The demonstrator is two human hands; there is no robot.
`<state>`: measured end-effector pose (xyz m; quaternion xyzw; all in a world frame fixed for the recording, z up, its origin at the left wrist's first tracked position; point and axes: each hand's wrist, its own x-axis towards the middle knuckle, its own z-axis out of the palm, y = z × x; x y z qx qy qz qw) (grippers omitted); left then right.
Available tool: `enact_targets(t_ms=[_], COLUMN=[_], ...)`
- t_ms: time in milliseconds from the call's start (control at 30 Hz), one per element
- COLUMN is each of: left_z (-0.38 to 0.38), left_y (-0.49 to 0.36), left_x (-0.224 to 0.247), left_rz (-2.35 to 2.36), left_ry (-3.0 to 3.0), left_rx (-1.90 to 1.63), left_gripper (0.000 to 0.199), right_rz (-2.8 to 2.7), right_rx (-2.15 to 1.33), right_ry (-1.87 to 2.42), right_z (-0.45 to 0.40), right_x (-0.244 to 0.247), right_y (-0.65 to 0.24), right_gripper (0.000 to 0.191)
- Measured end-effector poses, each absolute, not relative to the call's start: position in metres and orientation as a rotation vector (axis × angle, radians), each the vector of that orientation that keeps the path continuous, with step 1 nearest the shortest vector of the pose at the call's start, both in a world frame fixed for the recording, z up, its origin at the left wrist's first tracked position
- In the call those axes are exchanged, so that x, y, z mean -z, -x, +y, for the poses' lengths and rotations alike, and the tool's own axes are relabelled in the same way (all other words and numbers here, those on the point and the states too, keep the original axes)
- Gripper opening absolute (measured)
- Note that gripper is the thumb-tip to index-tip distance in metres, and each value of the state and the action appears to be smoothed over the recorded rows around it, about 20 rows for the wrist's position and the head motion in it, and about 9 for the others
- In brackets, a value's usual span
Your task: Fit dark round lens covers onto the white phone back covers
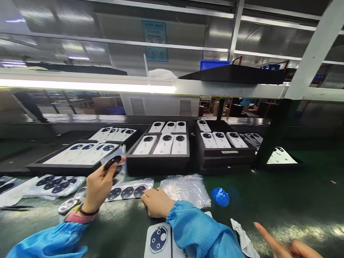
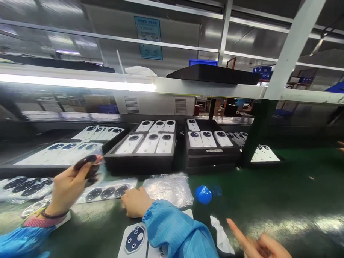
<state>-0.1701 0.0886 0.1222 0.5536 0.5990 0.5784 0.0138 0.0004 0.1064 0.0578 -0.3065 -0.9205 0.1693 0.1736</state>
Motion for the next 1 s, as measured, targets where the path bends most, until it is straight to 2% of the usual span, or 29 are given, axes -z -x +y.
enact_targets(t_ms=[133, 233, 567, 633, 733, 867, 1000], left_z=[0.082, 0.077, 0.082, 0.086, 0.093, 0.099, 0.096], left_y=[0.14, 0.123, 0.04, 0.026, 0.013, 0.009, 0.008], left_x=[-0.134, -0.138, -0.139, -0.136, -0.131, -0.135, -0.15], left_rz=[1.542, 1.382, 1.002, 0.985, 1.0, 1.025, 1.044], left_ry=[-1.434, -1.331, -1.595, -1.669, -1.795, -2.032, -2.491], left_rx=[-1.865, -1.85, -1.416, -1.406, -1.437, -1.744, -2.125], left_gripper=[0.068, 0.07, 0.036, 0.028, 0.015, 0.025, 0.016], right_rz=[-2.519, -2.319, -1.683, -1.657, -1.661, -1.675, -1.738], right_rx=[-0.631, -0.744, -1.256, -1.182, -0.88, -0.539, -0.248], right_ry=[0.794, 0.799, 0.556, 0.609, 0.741, 0.778, 0.731], right_z=[0.121, 0.135, 0.116, 0.11, 0.111, 0.12, 0.123], right_x=[-0.067, -0.078, -0.131, -0.133, -0.132, -0.135, -0.139], right_y=[-0.011, -0.038, -0.133, -0.137, -0.14, -0.153, -0.165], right_gripper=[0.018, 0.025, 0.047, 0.035, 0.021, 0.019, 0.022])
